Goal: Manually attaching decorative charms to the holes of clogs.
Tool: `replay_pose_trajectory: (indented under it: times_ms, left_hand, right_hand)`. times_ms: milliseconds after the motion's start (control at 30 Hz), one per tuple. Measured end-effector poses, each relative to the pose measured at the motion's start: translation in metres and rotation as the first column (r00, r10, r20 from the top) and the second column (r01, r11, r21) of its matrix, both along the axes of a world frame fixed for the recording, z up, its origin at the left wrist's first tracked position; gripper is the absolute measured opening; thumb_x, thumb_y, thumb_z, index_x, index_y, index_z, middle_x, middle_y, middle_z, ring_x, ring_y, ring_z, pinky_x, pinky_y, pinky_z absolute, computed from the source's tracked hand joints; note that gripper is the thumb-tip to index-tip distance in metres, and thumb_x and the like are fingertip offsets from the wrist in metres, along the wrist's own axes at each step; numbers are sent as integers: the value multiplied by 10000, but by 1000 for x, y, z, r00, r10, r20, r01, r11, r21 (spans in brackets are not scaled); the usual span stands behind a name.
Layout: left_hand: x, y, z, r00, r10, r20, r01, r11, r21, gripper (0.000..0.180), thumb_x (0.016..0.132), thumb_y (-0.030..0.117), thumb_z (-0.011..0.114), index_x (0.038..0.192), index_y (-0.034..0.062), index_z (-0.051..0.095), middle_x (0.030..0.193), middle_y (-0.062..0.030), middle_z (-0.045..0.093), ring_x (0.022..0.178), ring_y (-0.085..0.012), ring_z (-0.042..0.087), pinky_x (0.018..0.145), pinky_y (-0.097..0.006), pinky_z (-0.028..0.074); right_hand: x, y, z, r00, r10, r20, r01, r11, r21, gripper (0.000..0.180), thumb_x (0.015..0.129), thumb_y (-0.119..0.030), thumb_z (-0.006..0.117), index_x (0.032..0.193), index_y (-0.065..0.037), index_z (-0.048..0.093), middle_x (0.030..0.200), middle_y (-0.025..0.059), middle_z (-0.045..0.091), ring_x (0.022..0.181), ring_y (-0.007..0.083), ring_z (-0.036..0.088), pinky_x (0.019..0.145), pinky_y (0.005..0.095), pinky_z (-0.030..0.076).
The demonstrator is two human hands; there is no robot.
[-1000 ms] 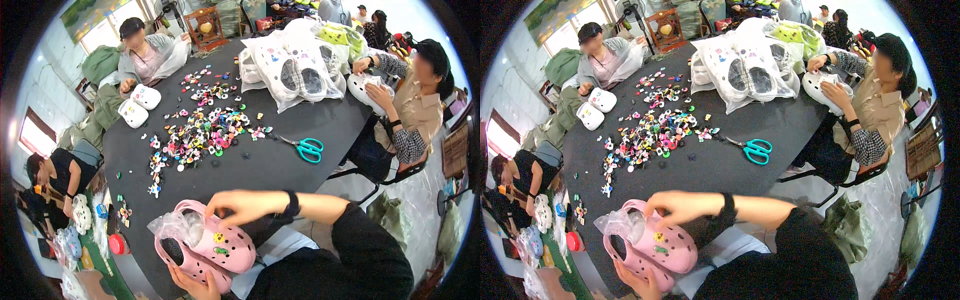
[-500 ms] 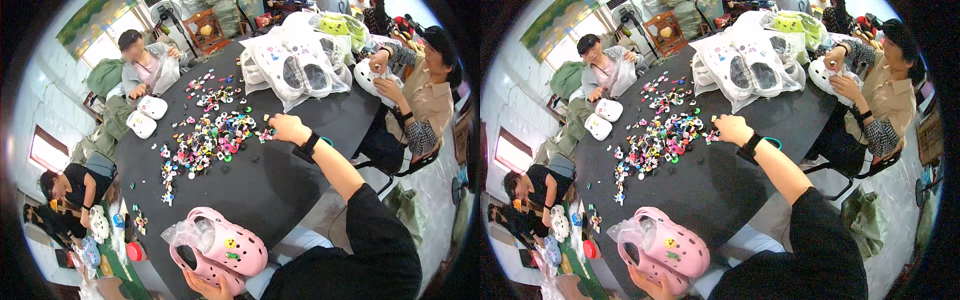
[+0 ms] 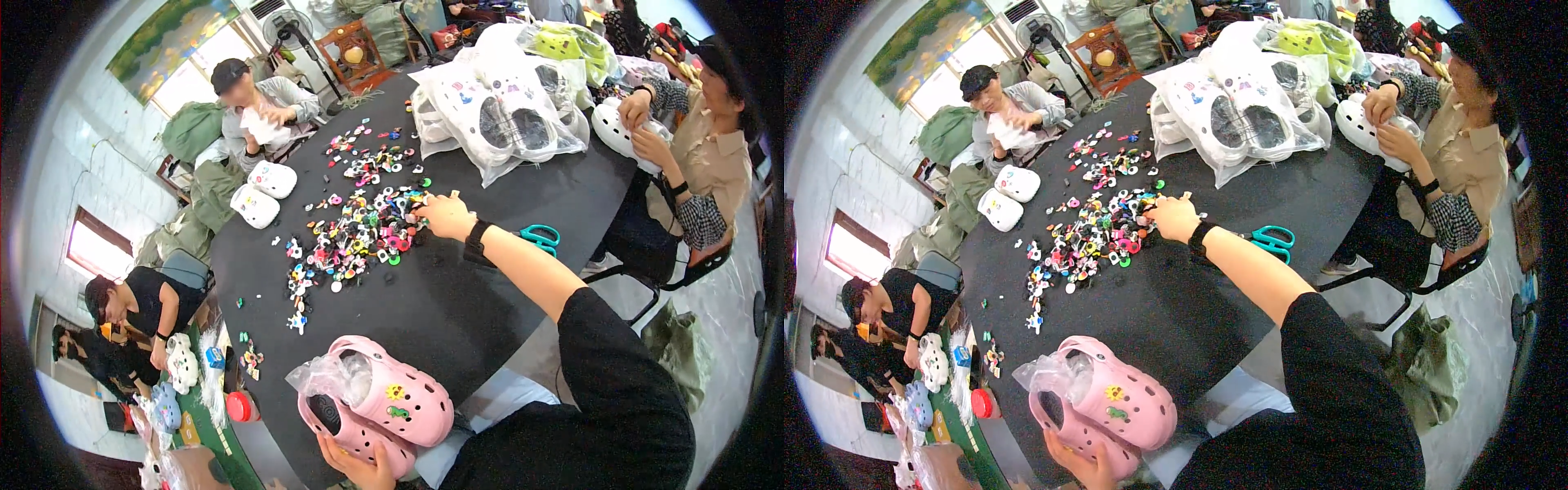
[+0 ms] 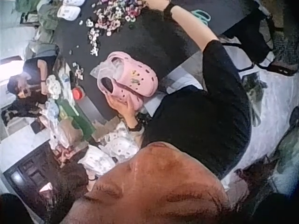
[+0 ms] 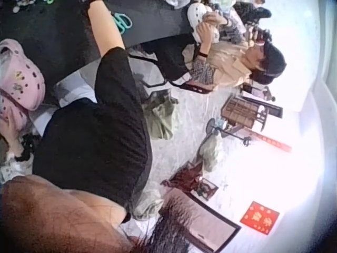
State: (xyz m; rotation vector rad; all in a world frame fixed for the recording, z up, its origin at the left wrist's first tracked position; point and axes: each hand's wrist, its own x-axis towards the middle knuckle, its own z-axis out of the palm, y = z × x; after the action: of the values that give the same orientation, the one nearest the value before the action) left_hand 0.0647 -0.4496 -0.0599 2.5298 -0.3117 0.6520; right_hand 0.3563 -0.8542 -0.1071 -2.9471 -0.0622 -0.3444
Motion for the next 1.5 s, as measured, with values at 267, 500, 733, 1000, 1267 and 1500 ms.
replay_pose_trajectory:
  times_ms: [267,500,733,1000,1267,1500]
  left_hand:
    - [-3,7,-10,999,35,-33,-35,999,0,865,821,389,705,1449,-33,287,1467,-279,309,1352,-431,302,1106,-511,253]
    - [-5,7,-8,996,67,-58,-68,998,-1,858,817,372,706,1447,-36,290,1469,-278,298,1352,-422,292,1103,-501,254]
    - [-5,3,-10,992,74,-98,-74,997,9,864,809,386,709,1447,-23,293,1471,-269,293,1353,-420,291,1104,-496,255]
    - [-8,0,1,984,119,-133,-120,993,1,889,779,367,727,1451,-5,280,1478,-249,289,1353,-413,293,1095,-494,260]
    - [12,-1,-17,968,130,-215,-135,991,-12,882,774,358,729,1448,-3,288,1480,-245,287,1343,-405,308,1079,-482,276]
    - [18,5,-21,962,124,-245,-129,992,-4,873,776,355,729,1445,-4,296,1480,-243,286,1331,-401,323,1067,-475,289]
  right_hand:
    - [8,0,13,990,-83,-112,66,987,-147,229,799,-167,643,1025,-147,678,948,64,699,896,254,684,794,459,492]
    - [39,38,36,991,133,18,-132,939,318,366,734,-270,725,1074,-139,685,965,93,697,988,298,652,827,444,516]
    - [59,59,-3,982,173,70,-186,933,307,390,668,-154,750,1055,-164,701,1140,38,628,1104,296,534,954,405,451]
    - [76,40,2,961,199,193,-272,810,519,266,701,-165,709,965,-138,717,909,90,697,878,282,669,775,397,532]
    - [66,27,19,986,-120,119,56,895,443,258,790,-220,693,1040,-158,685,990,89,667,940,294,658,785,420,534]
    - [68,58,28,926,231,297,-343,843,415,344,710,-152,746,1047,-123,681,1028,104,625,981,315,609,852,409,507]
